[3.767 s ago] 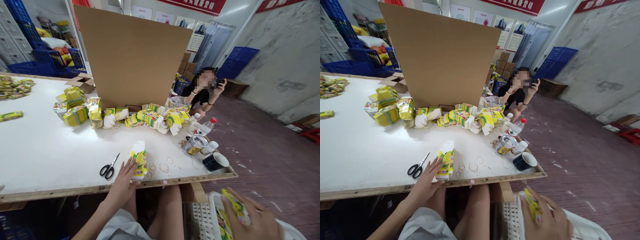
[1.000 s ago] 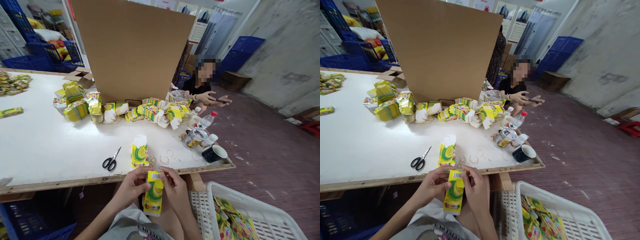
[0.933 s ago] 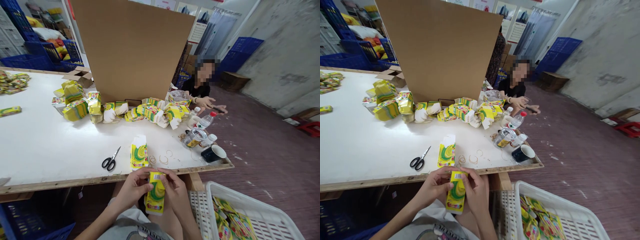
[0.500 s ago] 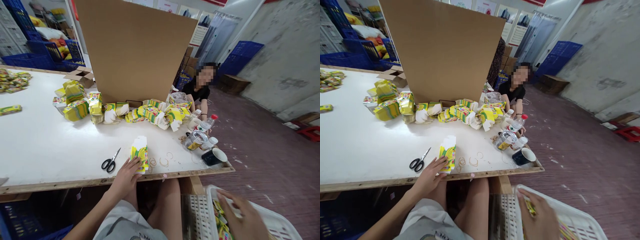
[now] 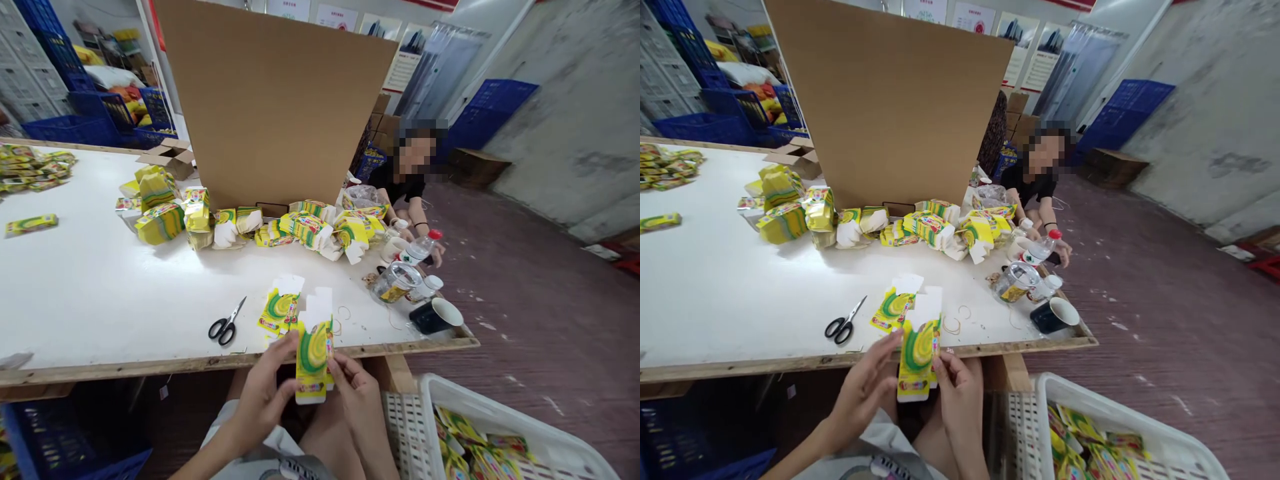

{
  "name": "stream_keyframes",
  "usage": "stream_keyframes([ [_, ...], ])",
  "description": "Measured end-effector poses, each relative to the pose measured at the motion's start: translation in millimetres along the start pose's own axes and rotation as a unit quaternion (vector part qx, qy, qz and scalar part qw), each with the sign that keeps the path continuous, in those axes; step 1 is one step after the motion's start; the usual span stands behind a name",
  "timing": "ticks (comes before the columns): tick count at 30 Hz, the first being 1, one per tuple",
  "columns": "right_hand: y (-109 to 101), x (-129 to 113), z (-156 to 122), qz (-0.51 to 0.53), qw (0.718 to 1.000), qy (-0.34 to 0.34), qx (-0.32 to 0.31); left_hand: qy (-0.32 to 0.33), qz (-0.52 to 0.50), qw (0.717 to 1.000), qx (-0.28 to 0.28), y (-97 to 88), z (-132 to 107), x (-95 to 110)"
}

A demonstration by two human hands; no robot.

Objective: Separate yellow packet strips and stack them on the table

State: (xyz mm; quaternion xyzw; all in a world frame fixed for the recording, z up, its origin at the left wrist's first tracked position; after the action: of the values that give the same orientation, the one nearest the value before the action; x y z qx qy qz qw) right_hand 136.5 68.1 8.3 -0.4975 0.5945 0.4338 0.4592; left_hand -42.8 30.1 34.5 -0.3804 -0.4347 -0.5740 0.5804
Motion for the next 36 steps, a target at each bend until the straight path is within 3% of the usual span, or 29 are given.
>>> stream_keyframes([
  [1,2,0,-3,0.018,1.000,-0.001,-0.006,-0.064,-0.082,0.994,0.037,-3.0,3,-9],
  [3,11,2,-10,0.054,0.998,0.010,-0.025,-0.192,-0.237,0.951,0.054,4.0,6,-23],
  [5,20,4,-15,0.077,0.996,0.021,-0.042,-0.286,-0.336,0.897,0.009,20.3,6,-27],
  [7,26,2,-16,0.085,0.995,0.021,-0.050,-0.320,-0.378,0.869,-0.023,28.7,6,-22],
  [11,30,-8,-17,0.070,0.996,0.011,-0.060,-0.309,-0.366,0.878,-0.010,26.0,10,-19],
  [16,34,-6,-20,0.016,0.998,0.014,-0.061,-0.299,-0.287,0.907,0.074,16.7,11,-34],
  [19,33,-1,-21,-0.013,0.999,0.007,-0.043,-0.283,-0.224,0.929,0.087,14.2,11,-40],
  [24,25,-9,-19,-0.026,0.998,-0.057,-0.015,-0.233,-0.164,0.957,0.060,6.4,11,-30],
  [28,26,-22,-15,-0.021,0.993,-0.088,-0.080,-0.217,-0.158,0.963,-0.032,6.4,12,-16],
  [31,30,-33,-13,-0.052,0.982,-0.102,-0.148,-0.227,-0.193,0.950,-0.096,11.9,13,-9],
  [36,30,-46,-9,-0.122,0.971,-0.143,-0.151,-0.267,-0.277,0.915,-0.121,21.2,10,-5],
])
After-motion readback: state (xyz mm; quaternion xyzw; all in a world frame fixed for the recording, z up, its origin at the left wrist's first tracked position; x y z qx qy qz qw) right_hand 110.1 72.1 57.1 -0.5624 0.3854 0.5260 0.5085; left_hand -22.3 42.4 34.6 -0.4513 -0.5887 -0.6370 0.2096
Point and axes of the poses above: each hand's wrist, its own z-axis towards the middle knuckle, its own y-axis out of the palm, x = y × z, the point moved 8 cm from there along z, towards the middle knuckle, and after that the axes turned 4 degrees about x, right-handed, at the moved point
